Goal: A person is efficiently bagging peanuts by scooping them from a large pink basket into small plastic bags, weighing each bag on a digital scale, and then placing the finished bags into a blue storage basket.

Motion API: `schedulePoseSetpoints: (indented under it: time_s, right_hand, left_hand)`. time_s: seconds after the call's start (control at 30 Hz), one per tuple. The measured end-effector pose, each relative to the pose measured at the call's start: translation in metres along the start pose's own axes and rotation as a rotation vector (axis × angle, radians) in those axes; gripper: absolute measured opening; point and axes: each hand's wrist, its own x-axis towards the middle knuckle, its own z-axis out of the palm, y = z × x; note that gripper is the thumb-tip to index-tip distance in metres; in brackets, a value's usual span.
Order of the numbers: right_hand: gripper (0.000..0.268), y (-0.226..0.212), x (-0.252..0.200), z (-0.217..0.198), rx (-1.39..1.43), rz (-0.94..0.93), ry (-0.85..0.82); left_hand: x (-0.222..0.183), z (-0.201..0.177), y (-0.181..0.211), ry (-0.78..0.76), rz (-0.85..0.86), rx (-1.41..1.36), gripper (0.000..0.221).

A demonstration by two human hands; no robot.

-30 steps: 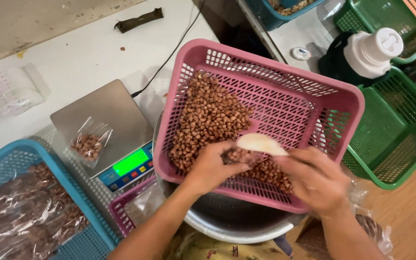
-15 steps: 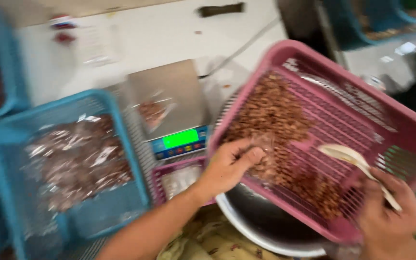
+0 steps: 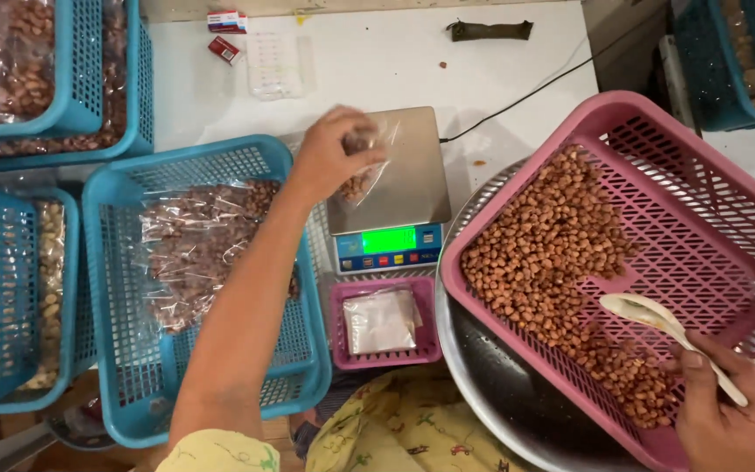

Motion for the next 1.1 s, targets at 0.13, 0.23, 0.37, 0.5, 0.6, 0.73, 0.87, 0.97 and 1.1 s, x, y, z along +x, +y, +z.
schedulePoseSetpoints:
  time_s: [0.13, 0.23, 0.37, 0.5, 0.6, 0.73, 0.87, 0.97, 1.1]
  right_hand:
    - [0.018, 0.004, -0.001, 0.004, 0.063, -0.010, -0.021]
    - [0.020, 0.044, -0.010, 0.008, 0.051, 0.040, -0.061]
    - [0.041, 0.063, -0.009, 0.017, -0.109, 0.111, -0.168]
    - [0.021, 0.020, -0.001, 0.026, -0.077, 0.172, -0.134]
    - [0.024, 0.082, 0.005, 0.022, -0.269, -0.093, -0.119]
    - [0.021, 0.030, 0.023, 0.029, -0.256, -0.160, -0.189]
    - [0.015, 0.003, 0.026, 0.043, -0.182, -0.124, -0.239]
    - [0.012, -0.013, 0.030, 0.041, -0.056, -0.097, -0.224]
    - [0.011, -0.007, 0.031, 0.041, 0.005, -0.048, -0.221]
  left_hand:
    - [-0.022, -0.025, 0.017, 0.240, 0.046, 0.036, 0.020]
    - [-0.057, -0.072, 0.023, 0.516, 0.331, 0.204, 0.008]
    - [-0.127, -0.138, 0.038, 0.117, -0.093, 0.583, 0.008]
    - [-0.165, -0.151, 0.059, 0.011, -0.327, 0.625, 0.027]
    - [-0.165, -0.125, 0.075, 0.175, -0.053, 0.432, 0.023]
    - [-0.154, -0.060, 0.090, 0.277, -0.087, -0.052, 0.085]
    - [-0.146, 0.003, 0.089, 0.277, -0.008, -0.435, 0.018]
    - [-0.134, 0.045, 0.115, 0.202, 0.052, -0.988, 0.014]
    - [-0.141, 0.080, 0.150, 0.276, -0.230, -0.912, 0.007]
